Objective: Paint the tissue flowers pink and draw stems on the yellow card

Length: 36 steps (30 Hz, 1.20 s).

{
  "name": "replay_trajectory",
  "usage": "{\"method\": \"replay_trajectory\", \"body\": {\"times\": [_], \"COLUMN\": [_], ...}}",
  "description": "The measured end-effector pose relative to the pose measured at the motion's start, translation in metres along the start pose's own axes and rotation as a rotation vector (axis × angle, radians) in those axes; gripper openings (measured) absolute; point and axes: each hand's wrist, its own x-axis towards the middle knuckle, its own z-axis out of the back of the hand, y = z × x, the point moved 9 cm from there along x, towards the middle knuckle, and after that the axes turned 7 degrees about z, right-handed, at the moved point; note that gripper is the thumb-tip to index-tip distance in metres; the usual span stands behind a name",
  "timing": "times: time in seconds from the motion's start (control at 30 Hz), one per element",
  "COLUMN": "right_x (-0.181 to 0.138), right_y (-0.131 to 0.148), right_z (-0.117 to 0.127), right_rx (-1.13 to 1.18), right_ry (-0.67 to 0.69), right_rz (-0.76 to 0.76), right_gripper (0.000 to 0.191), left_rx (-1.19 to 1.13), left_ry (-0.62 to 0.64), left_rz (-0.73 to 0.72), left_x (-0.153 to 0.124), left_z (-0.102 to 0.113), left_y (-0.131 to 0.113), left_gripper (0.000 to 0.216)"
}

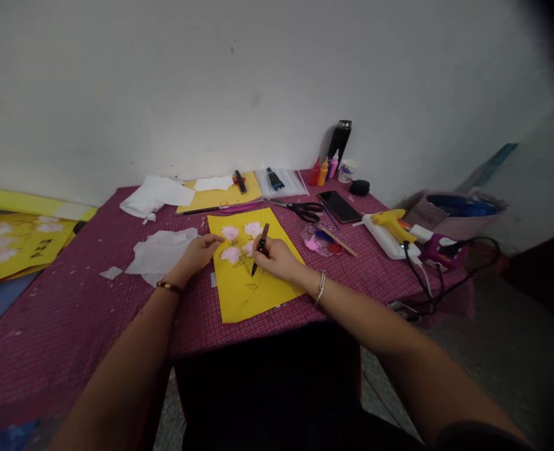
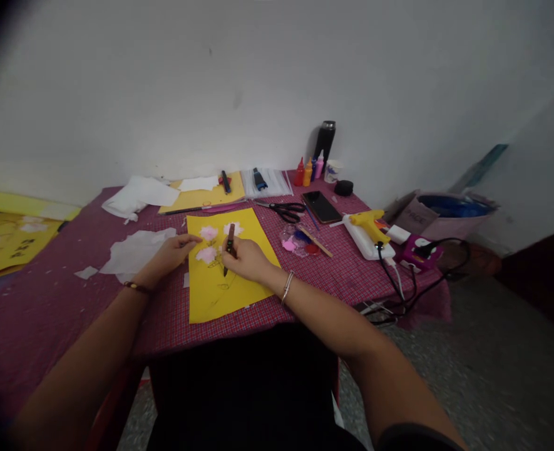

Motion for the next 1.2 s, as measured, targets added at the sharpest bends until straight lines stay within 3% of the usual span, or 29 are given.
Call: {"method": "replay_trajectory", "body": {"times": [0.4, 0.73, 1.03, 1.2], "right_x": [-0.002, 0.000, 0.003, 0.003], "right_y": [0.008, 0.005, -0.014, -0.014], "right_z": [0.002, 0.009, 0.040, 0.039], "right_rx": [0.020, 0.043, 0.063, 0.091], "right_ry": [0.049, 0.001, -0.237, -0.241], "right_rz": [0.004, -0.003, -0.060, -0.054], "right_gripper": [0.006, 0.006, 0.011, 0.012], "left_rx": [-0.018, -0.114, -0.299, -0.280], "left_ry": [-0.036, -0.053, -0.152, -0.105], "left_rz": [-0.037, -0.010, 0.074, 0.079], "left_x": [0.002, -0.002, -0.002, 0.001], "left_z": [0.002, 0.003, 0.015, 0.012], "left_y": [-0.001, 0.000, 0.010, 0.013], "left_gripper": [0.019, 0.023, 0.030, 0.028]}}
